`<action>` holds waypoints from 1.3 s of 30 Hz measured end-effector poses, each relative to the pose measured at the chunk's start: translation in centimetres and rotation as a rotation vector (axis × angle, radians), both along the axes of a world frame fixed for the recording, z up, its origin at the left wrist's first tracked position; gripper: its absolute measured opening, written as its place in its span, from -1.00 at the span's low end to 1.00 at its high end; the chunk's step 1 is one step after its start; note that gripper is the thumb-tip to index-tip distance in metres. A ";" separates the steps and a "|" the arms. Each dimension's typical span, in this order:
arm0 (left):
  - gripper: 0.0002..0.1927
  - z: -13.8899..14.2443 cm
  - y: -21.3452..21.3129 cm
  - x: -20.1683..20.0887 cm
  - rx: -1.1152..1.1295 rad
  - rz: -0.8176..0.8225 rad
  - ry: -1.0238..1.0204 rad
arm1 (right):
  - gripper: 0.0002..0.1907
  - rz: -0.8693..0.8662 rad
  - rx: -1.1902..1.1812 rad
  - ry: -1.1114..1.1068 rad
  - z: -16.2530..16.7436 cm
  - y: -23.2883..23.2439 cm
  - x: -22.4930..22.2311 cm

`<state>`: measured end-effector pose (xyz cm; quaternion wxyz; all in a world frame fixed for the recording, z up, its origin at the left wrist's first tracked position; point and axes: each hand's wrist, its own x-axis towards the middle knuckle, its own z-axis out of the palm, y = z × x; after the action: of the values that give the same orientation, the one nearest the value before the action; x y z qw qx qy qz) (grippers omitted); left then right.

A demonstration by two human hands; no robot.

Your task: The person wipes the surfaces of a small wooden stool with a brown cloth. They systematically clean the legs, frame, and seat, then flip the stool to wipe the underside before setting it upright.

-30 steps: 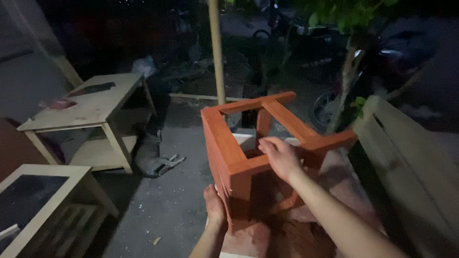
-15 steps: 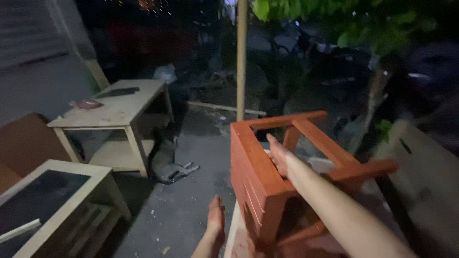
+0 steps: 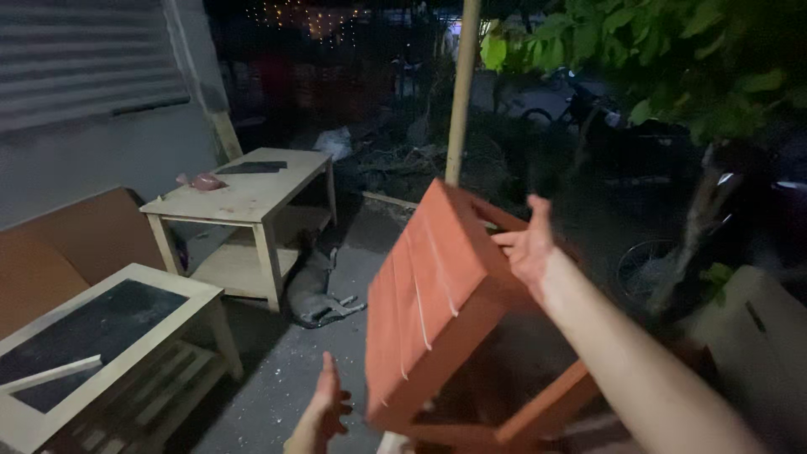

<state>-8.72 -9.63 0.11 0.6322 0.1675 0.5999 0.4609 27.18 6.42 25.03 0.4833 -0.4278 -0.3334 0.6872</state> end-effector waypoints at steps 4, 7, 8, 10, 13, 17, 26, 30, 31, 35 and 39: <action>0.21 4.0 -0.8 3.3 0.218 -0.051 -0.435 | 0.53 -0.033 0.100 0.057 0.7 -0.6 7.3; 0.17 7.3 -0.5 6.2 0.330 0.010 -0.381 | 0.50 -0.027 0.107 0.103 0.7 -2.4 13.6; 0.18 8.4 -0.4 7.6 0.341 0.012 -0.394 | 0.46 -0.002 0.105 0.133 1.3 -2.5 15.4; 0.18 10.5 0.2 10.2 0.365 0.012 -0.421 | 0.42 -0.093 0.103 0.073 2.1 -3.3 19.1; 0.22 13.7 1.7 14.2 0.387 -0.041 -0.384 | 0.36 -0.264 0.100 -0.004 1.1 -5.1 24.7; 0.24 16.6 3.2 18.9 0.359 -0.119 -0.417 | 0.25 -0.509 0.041 -0.168 -1.6 -6.4 31.5; 0.29 20.7 4.7 24.9 0.434 -0.298 -0.155 | 0.14 -0.493 0.015 0.102 -8.9 -13.4 38.0; 0.29 20.5 3.2 25.9 0.398 -0.296 -0.126 | 0.05 -0.575 0.002 -0.177 -9.7 -15.8 38.1; 0.29 20.4 2.9 26.1 0.401 -0.281 -0.143 | 0.02 -0.605 -0.017 -0.247 -9.6 -16.1 38.3; 0.26 19.7 3.2 27.7 0.436 -0.282 -0.259 | -0.01 -0.404 -0.053 -0.152 -9.0 -15.8 40.3; 0.22 18.2 4.3 28.5 0.476 -0.359 -0.207 | -0.19 -0.596 0.006 -0.678 -8.3 -15.7 41.3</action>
<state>19.76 -5.32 18.30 0.7041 0.3661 0.3687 0.4840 68.48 -9.30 16.71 0.5248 -0.7048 -0.3370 0.3381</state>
